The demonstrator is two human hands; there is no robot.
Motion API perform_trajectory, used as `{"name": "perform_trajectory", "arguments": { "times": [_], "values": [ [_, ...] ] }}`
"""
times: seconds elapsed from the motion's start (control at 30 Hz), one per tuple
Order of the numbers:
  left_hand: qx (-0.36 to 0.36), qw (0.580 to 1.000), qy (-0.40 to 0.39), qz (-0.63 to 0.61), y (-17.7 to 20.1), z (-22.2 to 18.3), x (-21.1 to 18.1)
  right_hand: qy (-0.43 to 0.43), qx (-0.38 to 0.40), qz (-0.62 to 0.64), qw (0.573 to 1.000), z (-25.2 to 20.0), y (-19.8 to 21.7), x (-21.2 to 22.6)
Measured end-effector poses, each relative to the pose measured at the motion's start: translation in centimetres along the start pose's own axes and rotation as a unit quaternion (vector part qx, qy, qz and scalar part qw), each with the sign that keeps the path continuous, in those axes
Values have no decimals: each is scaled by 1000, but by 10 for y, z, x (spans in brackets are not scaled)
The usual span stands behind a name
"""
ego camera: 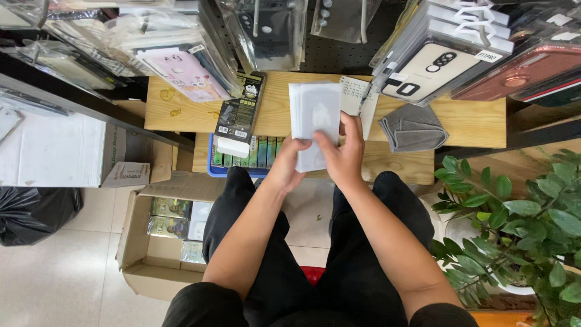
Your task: The person repeatedly takes a black screen protector card, inserts it into a white sleeve, and places the packaged item on a nearby wooden shelf. The person also handles a stack of white sleeves and a small black box during the process.
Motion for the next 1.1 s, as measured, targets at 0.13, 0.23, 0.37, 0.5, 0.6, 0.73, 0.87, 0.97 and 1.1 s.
{"name": "perform_trajectory", "arguments": {
  "times": [0.13,0.23,0.37,0.5,0.6,0.73,0.87,0.97,1.1],
  "values": [
    [-42,995,-45,82,-9,-15,-11,-64,20,122,990,-9,-12,-44],
    [-49,993,-67,85,-16,-22,-34,-110,17,187,976,1,-7,-38],
    [-69,982,-113,136,-11,-32,-48,-179,-55,239,953,-2,4,-78],
    [-45,969,-130,205,-22,-24,-43,-186,-32,248,950,-3,2,-49],
    [-49,968,-154,194,-47,-33,-47,-216,-20,272,938,-5,-3,-33],
    [-56,977,-147,146,-16,-30,-33,-210,-48,289,933,6,9,-23],
    [-65,968,-173,168,-18,-24,-41,-201,-68,303,929,13,16,-8],
    [-84,961,-184,190,-4,-16,-33,-216,-39,298,929,9,10,-11],
    [-88,954,-191,212,-31,-26,-46,-224,-24,302,926,2,1,-14]
  ]
}}
Point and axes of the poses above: each hand's wrist, its own z-axis towards the middle knuckle, its own y-axis out of the back of the hand, x = y × z, the point moved 6 cm from there along z, towards the middle knuckle, and after that the axes turned 2 degrees about -z, right-handed, at the moved point
